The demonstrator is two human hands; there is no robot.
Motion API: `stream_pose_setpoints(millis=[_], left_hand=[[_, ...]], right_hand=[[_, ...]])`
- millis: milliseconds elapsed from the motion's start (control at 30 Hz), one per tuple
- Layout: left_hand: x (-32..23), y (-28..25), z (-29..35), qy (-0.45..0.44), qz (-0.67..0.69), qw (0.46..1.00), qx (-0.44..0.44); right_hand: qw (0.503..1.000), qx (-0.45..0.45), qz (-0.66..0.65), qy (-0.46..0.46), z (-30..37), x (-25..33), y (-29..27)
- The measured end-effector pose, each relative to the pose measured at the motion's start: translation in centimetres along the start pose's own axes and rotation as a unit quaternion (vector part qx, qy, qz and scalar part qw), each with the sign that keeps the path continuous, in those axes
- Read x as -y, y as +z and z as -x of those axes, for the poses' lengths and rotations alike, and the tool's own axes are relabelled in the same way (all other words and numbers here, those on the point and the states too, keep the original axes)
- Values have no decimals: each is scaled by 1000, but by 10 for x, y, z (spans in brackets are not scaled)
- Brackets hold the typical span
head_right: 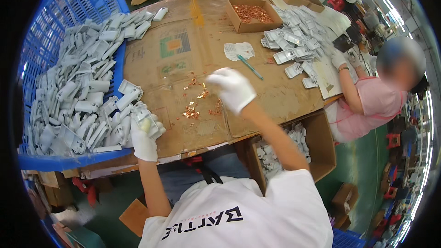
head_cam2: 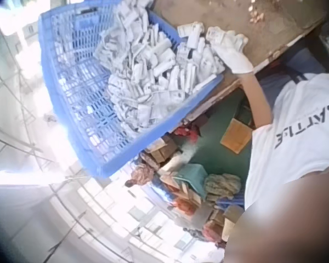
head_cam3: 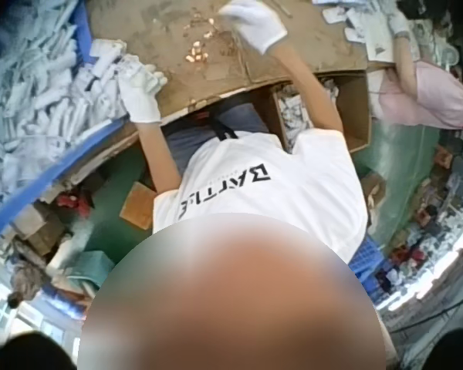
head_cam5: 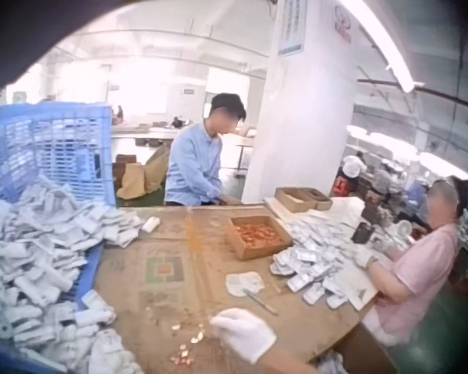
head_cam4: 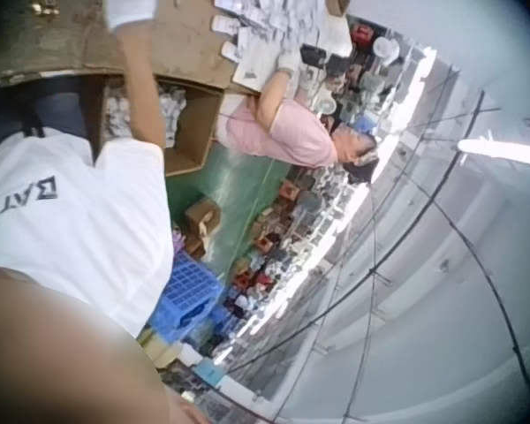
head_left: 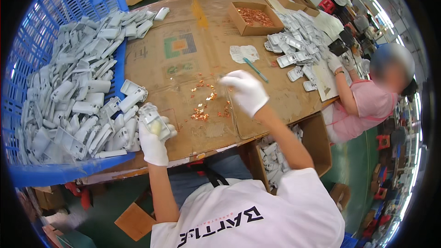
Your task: The person picks up a white plastic housing from a blue bin, places copper contacts into it by hand, and then sets the assembled unit into a cardboard box.
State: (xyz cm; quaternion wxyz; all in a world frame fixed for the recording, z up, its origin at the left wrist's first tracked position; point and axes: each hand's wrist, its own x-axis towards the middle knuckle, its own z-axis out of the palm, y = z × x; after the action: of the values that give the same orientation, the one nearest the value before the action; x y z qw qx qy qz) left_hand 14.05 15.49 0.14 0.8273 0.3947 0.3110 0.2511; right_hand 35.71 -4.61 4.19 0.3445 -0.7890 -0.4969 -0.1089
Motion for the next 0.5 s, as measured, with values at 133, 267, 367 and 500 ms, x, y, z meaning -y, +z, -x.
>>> stream_pose_setpoints(millis=[133,267,367,500], left_hand=[[1,43,36,-49,-125,986,96],[8,48,42,-126,-142,967,171],[20,42,42,-157,-146,961,174],[44,31,48,-14,-282,950,133]], right_hand=[[972,129,87,-175,5,-65,-7],[921,250,99,-280,-4,-85,6],[899,299,132,-291,-9,-89,7],[869,380,209,-241,-18,-79,6]])
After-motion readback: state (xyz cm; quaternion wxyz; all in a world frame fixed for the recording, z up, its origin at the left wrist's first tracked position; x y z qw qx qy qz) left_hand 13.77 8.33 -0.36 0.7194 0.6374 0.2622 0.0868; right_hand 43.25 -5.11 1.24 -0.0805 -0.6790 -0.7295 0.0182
